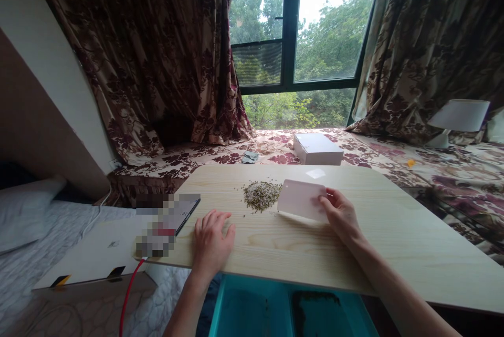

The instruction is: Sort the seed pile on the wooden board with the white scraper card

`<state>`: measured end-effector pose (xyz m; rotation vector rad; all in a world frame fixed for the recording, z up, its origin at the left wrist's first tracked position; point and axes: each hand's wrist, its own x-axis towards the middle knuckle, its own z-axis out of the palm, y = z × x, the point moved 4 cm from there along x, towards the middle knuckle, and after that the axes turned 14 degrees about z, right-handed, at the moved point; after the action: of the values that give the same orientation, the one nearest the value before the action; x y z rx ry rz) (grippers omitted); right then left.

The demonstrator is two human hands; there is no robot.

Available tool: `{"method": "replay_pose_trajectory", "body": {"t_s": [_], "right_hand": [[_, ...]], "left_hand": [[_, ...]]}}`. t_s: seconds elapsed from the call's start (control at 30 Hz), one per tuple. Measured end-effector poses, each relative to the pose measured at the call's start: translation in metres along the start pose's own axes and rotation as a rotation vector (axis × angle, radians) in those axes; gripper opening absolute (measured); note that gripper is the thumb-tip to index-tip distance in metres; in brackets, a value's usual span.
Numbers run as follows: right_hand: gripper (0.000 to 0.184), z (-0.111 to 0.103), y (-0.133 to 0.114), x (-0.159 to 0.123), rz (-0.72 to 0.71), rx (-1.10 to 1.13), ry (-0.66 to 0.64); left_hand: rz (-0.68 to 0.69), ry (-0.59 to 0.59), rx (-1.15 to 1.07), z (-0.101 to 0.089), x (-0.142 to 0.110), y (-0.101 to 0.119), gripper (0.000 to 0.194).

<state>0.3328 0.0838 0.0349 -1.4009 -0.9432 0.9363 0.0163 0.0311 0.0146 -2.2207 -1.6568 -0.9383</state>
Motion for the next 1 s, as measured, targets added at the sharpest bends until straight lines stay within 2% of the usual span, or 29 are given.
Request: {"method": "replay_pose_trajectory", "body": {"t_s": [0.33, 0.6, 0.73, 0.93, 1.0], "right_hand": [[0.043, 0.012, 0.005, -0.003, 0.022, -0.018, -0.153], [0.044, 0.024, 0.0, -0.017, 0.091, -0.047, -0.345], [0.044, 0.03, -0.003, -0.04, 0.134, -0.06, -0.446], [0.038, 0.036, 0.007, -0.1, 0.177, -0.066, -0.575], [0.037, 0.036, 0.007, -0.111, 0.182, -0.073, -0.604]], "left_hand": [[-0.003, -0.014, -0.001, 0.002, 0.0, -0.001, 0.023], [0.009, 0.001, 0.002, 0.001, 0.001, 0.0, 0.022], [0.011, 0.011, -0.005, 0.0, 0.001, 0.001, 0.022], [0.003, 0.005, -0.014, -0.001, 0.001, 0.001, 0.022], [-0.001, 0.006, -0.013, -0.001, 0.001, 0.001, 0.023]]}}
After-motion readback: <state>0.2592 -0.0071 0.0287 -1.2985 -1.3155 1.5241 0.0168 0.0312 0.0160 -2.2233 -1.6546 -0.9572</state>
